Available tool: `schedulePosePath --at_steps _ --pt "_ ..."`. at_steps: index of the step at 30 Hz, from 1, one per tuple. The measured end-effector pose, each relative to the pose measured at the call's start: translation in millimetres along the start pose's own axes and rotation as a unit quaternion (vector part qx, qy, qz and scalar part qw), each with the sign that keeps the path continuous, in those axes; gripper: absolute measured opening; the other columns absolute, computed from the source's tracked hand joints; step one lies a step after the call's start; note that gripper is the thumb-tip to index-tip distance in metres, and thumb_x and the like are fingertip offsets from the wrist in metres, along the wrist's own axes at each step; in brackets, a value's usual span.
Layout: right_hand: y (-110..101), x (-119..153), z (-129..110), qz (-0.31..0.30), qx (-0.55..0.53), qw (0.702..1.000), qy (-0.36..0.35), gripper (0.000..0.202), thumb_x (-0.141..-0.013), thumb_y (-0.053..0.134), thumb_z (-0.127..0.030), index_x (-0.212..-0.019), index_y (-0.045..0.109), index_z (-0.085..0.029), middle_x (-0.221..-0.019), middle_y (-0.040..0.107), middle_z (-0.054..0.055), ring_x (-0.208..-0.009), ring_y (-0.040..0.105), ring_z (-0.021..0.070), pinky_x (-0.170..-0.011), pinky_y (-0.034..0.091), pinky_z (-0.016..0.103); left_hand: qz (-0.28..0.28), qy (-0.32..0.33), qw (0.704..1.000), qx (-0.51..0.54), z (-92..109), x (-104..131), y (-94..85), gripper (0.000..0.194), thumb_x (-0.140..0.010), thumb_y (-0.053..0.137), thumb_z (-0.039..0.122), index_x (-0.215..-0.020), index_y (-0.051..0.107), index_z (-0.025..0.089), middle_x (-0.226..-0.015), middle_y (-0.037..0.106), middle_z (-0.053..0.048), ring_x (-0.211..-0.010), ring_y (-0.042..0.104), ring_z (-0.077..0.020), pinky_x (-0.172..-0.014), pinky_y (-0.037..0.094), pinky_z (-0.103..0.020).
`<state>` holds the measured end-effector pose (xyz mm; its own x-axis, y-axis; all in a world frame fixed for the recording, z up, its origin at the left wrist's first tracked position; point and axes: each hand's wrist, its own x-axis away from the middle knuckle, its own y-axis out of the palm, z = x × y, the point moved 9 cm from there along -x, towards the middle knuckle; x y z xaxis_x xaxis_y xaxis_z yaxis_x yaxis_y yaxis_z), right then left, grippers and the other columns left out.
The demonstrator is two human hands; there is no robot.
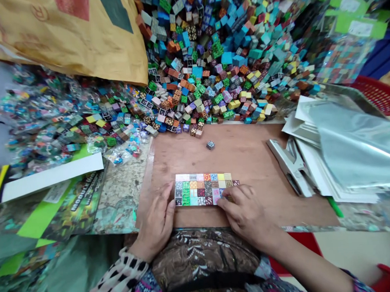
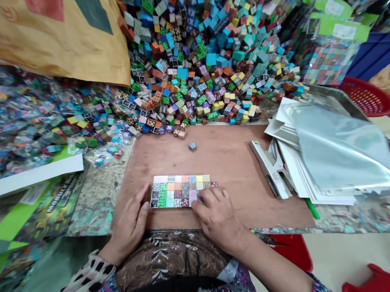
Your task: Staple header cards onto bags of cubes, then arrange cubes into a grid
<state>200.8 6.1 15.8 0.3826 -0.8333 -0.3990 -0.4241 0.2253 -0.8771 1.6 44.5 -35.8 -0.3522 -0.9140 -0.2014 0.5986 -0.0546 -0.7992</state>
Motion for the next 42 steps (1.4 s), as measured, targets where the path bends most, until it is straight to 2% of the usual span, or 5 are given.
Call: schedulePosePath --at_steps 13,23,30,36,42 --pt "14.3 -14.9 -10.8 -0.024 -0.028 0.999 -0.022 0.024 -0.084 0.052 -0.007 -0.096 0.070 -0.016 -0.099 0.061 0.012 -0.089 0.047 0.0240 -0.079 0.035 0.039 0.018 -0.001 1.000 0.011 0.5 3.5 -2.0 0.044 -0.100 0.038 0.023 -0.144 0.041 0.015 -0.142 0.056 -0.011 -0.133 0.051 -0.0193 -0.113 0.043 -0.037" --pt "19.5 -27.8 -22.0 -0.036 -0.016 0.998 -0.049 0.022 -0.090 0.050 -0.013 -0.090 0.071 -0.019 -0.091 0.062 0.010 -0.085 0.044 0.0224 -0.078 0.030 0.037 0.029 -0.001 0.999 0.031 -0.5 5.0 -3.2 0.044 -0.100 0.039 0.022 -0.144 0.043 0.017 -0.140 0.058 -0.011 -0.130 0.054 -0.0188 -0.112 0.045 -0.036" --pt "30.5 -32.5 -30.3 -0.074 -0.031 0.995 -0.064 0.019 -0.087 0.055 -0.014 -0.098 0.069 -0.019 -0.100 0.062 0.010 -0.090 0.045 0.0231 -0.082 0.030 0.037 0.036 0.002 0.999 0.039 -0.6 4.7 -2.9 0.045 -0.100 0.039 0.020 -0.145 0.041 0.020 -0.140 0.058 -0.010 -0.130 0.054 -0.0188 -0.111 0.045 -0.036" --pt "35.2 -36.8 -35.3 -0.093 -0.013 0.993 -0.069 0.014 -0.087 0.056 -0.013 -0.090 0.069 -0.019 -0.092 0.061 0.008 -0.087 0.043 0.0228 -0.082 0.030 0.038 0.043 0.010 0.998 0.041 0.5 5.0 -3.4 0.046 -0.099 0.041 0.019 -0.145 0.041 0.021 -0.140 0.058 -0.010 -0.130 0.054 -0.0188 -0.113 0.043 -0.038" --pt "38.3 -43.1 -43.3 -0.099 -0.029 0.991 -0.088 0.017 -0.089 0.055 -0.017 -0.100 0.068 -0.020 -0.095 0.060 0.009 -0.090 0.043 0.0232 -0.082 0.030 0.038 0.044 0.009 0.998 0.032 -0.7 5.3 -3.0 0.045 -0.099 0.040 0.019 -0.144 0.041 0.019 -0.140 0.058 -0.011 -0.130 0.054 -0.0182 -0.112 0.045 -0.036"
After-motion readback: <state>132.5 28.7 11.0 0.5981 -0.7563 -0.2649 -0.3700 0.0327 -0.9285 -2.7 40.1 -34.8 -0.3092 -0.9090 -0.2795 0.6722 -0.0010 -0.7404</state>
